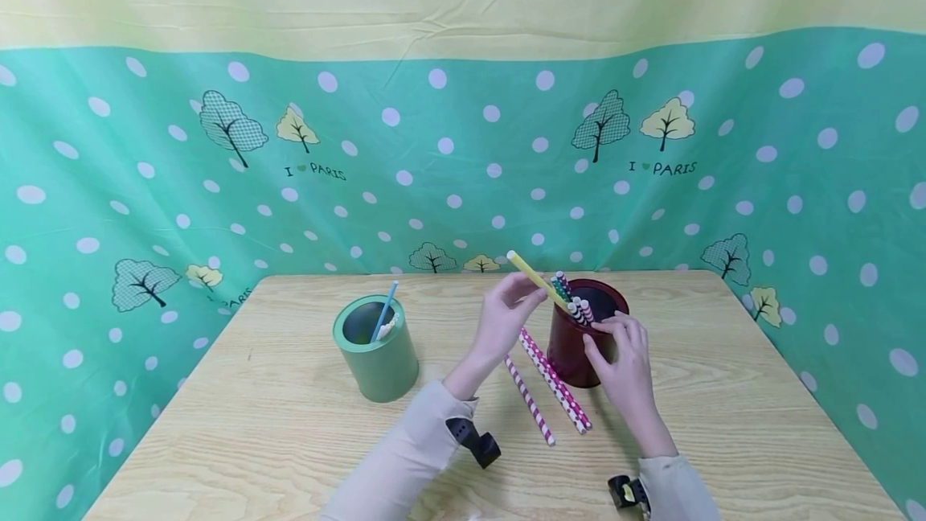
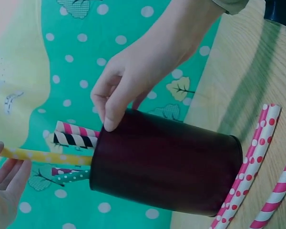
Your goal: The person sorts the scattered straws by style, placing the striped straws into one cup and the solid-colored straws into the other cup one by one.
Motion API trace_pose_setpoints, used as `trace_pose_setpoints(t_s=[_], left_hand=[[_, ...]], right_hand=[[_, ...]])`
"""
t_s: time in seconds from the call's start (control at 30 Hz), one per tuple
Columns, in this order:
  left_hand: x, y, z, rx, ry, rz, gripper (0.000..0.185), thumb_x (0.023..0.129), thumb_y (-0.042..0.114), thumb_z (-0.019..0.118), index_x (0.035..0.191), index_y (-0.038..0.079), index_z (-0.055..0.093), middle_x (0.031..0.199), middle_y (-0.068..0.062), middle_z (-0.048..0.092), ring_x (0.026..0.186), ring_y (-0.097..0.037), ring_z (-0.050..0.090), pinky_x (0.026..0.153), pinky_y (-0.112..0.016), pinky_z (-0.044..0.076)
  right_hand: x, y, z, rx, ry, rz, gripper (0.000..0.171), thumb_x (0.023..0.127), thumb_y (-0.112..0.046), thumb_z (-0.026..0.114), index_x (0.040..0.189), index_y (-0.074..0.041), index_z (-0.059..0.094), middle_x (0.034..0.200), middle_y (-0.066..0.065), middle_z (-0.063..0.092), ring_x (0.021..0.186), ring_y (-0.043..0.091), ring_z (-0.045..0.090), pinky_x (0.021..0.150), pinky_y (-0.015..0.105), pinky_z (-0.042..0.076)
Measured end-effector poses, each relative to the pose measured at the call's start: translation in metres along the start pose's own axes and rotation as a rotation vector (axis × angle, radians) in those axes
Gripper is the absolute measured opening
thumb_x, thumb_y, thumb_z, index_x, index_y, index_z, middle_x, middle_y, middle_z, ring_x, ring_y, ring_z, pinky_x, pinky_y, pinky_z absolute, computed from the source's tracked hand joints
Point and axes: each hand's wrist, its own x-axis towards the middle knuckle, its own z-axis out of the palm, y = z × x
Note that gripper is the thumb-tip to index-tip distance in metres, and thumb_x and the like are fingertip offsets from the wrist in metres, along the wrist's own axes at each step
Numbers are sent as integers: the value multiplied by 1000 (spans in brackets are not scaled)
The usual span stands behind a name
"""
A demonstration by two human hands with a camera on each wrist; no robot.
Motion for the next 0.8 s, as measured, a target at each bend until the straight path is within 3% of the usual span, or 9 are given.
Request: trace_pose_setpoints(t_s=[0.33, 0.47, 0.7, 0.8], left_hand=[[-1, -7, 1, 122, -34, -25, 21, 83, 0, 57, 100, -10, 59, 100, -21, 62, 92, -24, 61, 76, -18, 48], [-1, -11, 2, 171, -52, -1, 20, 83, 1, 57, 100, -10, 59, 99, -20, 62, 90, -24, 62, 74, -17, 48], [8, -46, 6, 341, -90, 54, 18, 84, 11, 59, 98, 0, 63, 93, -9, 62, 84, -9, 59, 72, -12, 46], [9, -52, 6, 397, -109, 69, 18, 84, 13, 59, 98, 2, 63, 94, -8, 62, 84, -10, 59, 72, -11, 45]], right_hand=[[-1, 1, 0, 0, -1, 1, 20, 72, 1, 65, 91, 4, 57, 104, 22, 47, 106, 36, 35, 91, 47, 27], [-1, 1, 0, 1, 3, -8, 20, 71, 2, 65, 90, 4, 57, 104, 22, 48, 106, 36, 35, 90, 45, 27], [0, 1, 0, -4, 3, -14, 21, 71, 3, 66, 90, 4, 57, 104, 22, 48, 106, 36, 36, 89, 46, 27], [0, 1, 0, -6, 2, -12, 21, 72, 2, 65, 91, 5, 57, 104, 22, 48, 106, 36, 35, 89, 46, 27]])
